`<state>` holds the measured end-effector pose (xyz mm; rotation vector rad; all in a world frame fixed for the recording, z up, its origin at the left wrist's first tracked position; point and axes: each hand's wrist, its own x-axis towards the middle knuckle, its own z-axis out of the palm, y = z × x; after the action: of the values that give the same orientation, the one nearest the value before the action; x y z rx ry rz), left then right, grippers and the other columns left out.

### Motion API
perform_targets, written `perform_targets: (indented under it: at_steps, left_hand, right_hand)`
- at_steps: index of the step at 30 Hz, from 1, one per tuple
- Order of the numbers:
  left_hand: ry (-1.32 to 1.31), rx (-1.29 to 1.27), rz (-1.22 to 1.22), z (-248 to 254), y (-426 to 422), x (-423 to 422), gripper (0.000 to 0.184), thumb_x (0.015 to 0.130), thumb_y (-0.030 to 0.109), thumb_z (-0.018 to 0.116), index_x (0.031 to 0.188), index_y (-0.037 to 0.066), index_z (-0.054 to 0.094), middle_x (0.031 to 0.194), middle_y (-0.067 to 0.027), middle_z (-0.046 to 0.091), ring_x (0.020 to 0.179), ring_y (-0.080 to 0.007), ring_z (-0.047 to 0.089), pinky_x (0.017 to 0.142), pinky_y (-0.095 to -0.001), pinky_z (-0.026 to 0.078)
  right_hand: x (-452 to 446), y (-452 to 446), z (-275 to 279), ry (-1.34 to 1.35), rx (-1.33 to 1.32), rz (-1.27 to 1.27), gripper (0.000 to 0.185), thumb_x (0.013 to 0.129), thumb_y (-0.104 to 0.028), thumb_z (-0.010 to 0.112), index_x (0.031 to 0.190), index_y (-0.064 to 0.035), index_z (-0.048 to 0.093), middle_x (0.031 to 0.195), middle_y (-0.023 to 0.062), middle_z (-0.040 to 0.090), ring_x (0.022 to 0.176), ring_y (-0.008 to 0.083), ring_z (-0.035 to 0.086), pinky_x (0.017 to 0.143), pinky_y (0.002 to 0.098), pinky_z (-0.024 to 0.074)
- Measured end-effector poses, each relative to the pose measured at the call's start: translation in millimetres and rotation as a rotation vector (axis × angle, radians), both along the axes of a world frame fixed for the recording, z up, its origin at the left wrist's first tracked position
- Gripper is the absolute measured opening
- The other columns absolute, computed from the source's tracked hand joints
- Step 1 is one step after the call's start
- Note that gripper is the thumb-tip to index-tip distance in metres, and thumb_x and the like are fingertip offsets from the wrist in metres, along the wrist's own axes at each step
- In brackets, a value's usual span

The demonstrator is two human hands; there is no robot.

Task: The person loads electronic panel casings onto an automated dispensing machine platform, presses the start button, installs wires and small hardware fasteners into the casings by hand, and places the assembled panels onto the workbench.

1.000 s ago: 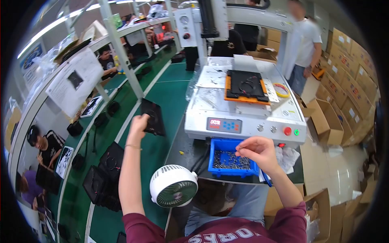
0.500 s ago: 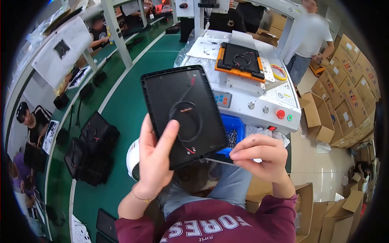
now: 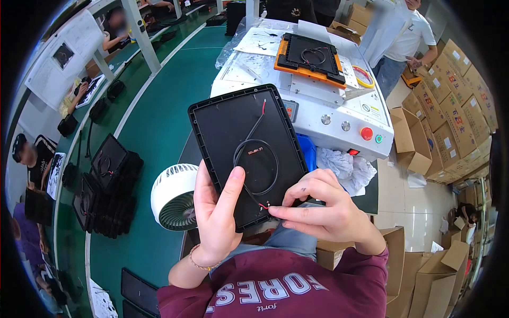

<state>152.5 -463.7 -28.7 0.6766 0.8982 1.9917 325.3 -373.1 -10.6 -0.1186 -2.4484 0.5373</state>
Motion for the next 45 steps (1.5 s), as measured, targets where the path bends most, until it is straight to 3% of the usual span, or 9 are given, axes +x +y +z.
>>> perform_targets:
  at_steps: [8,12,17,20,23,27,29,35,45]
  left_hand:
    - [-0.131,-0.022,0.018,1.9,1.3,5.0,0.032,0.099,0.008,0.05,0.13,0.006,0.047,0.117,-0.0105,0.062,0.101,-0.0187,0.064,0.083,-0.0332,0.056]
    - [-0.165,-0.026,-0.024,-0.3,4.1,13.6,0.038,0.099,0.007,0.047,0.137,0.008,0.04,0.125,-0.0109,0.057,0.11,-0.0209,0.06,0.09,-0.0352,0.054]
    - [-0.209,-0.056,-0.169,-2.5,16.7,31.8,0.047,0.099,0.006,0.047,0.143,0.013,0.031,0.137,-0.0055,0.047,0.125,-0.02,0.047,0.1,-0.0369,0.045]
    - [-0.14,-0.019,-0.242,9.8,35.7,32.4,0.048,0.099,0.006,0.048,0.143,0.013,0.032,0.137,-0.0048,0.046,0.127,-0.0198,0.045,0.103,-0.0376,0.041]
    - [0.142,-0.238,-0.448,27.5,58.9,10.5,0.05,0.1,0.039,0.049,0.14,0.011,0.038,0.134,-0.0062,0.049,0.123,-0.0206,0.047,0.1,-0.0408,0.041]
    - [0.885,-0.127,-0.166,36.3,137.2,-38.0,0.059,0.094,0.053,0.052,0.084,-0.005,0.06,0.083,-0.0145,0.063,0.087,-0.0239,0.058,0.081,-0.0355,0.045]
    - [1.22,-0.123,0.038,62.3,180.7,-43.2,0.062,0.094,0.05,0.051,0.08,-0.009,0.06,0.084,-0.0233,0.064,0.086,-0.0324,0.061,0.078,-0.0414,0.046]
    - [1.608,-0.471,0.117,67.3,291.7,-15.9,0.098,0.077,0.073,0.055,0.117,-0.017,0.053,0.113,-0.0348,0.059,0.108,-0.0492,0.055,0.096,-0.0475,0.044]
    - [1.703,-0.753,0.259,79.0,321.3,32.5,0.129,0.059,0.08,0.064,0.137,-0.017,0.032,0.125,-0.0341,0.053,0.121,-0.0444,0.05,0.097,-0.0463,0.044]
  right_hand:
    - [-1.5,-3.2,8.1,0.04,0.129,-0.128,0.042,0.067,-0.023,0.082,0.105,-0.0105,0.069,0.115,0.0094,0.058,0.102,0.0289,0.051,0.088,0.0394,0.043]
    - [-6.5,6.6,19.4,-0.118,0.001,-0.289,0.116,0.068,-0.05,0.082,0.143,0.0141,0.022,0.136,0.0337,0.036,0.125,0.0478,0.043,0.103,0.046,0.0404]
    - [-15.3,21.1,33.9,-0.288,0.028,-0.283,0.127,0.066,-0.068,0.074,0.143,0.0156,0.02,0.129,0.037,0.041,0.118,0.0483,0.047,0.098,0.0472,0.0437]
    - [-8.8,30.7,40.8,-0.309,0.077,-0.369,0.119,0.065,-0.058,0.079,0.147,0.007,0.022,0.124,0.0277,0.044,0.114,0.0424,0.049,0.096,0.0427,0.0436]
    - [8.3,50.2,59.9,-0.266,0.06,-0.46,0.106,0.064,-0.047,0.079,0.147,-0.0031,0.03,0.124,0.0267,0.045,0.113,0.0426,0.05,0.096,0.0438,0.0432]
    - [49.1,81.9,80.1,-0.331,0.138,-0.672,0.097,0.063,-0.049,0.075,0.146,-0.0161,0.037,0.128,0.0298,0.042,0.115,0.0452,0.048,0.098,0.046,0.0421]
    - [70.9,92.8,84.6,-0.355,0.134,-0.799,0.095,0.062,-0.049,0.075,0.145,-0.0196,0.039,0.13,0.031,0.04,0.117,0.0468,0.047,0.098,0.047,0.0416]
    - [130.7,114.3,79.2,-0.407,0.145,-0.993,0.092,0.06,-0.05,0.075,0.141,-0.0182,0.044,0.127,0.0333,0.042,0.115,0.0484,0.048,0.095,0.0487,0.044]
    - [139.7,136.9,82.6,-0.424,-0.07,-1.191,0.092,0.061,-0.054,0.075,0.141,-0.0198,0.046,0.124,0.0311,0.046,0.115,0.0458,0.05,0.099,0.0471,0.0423]
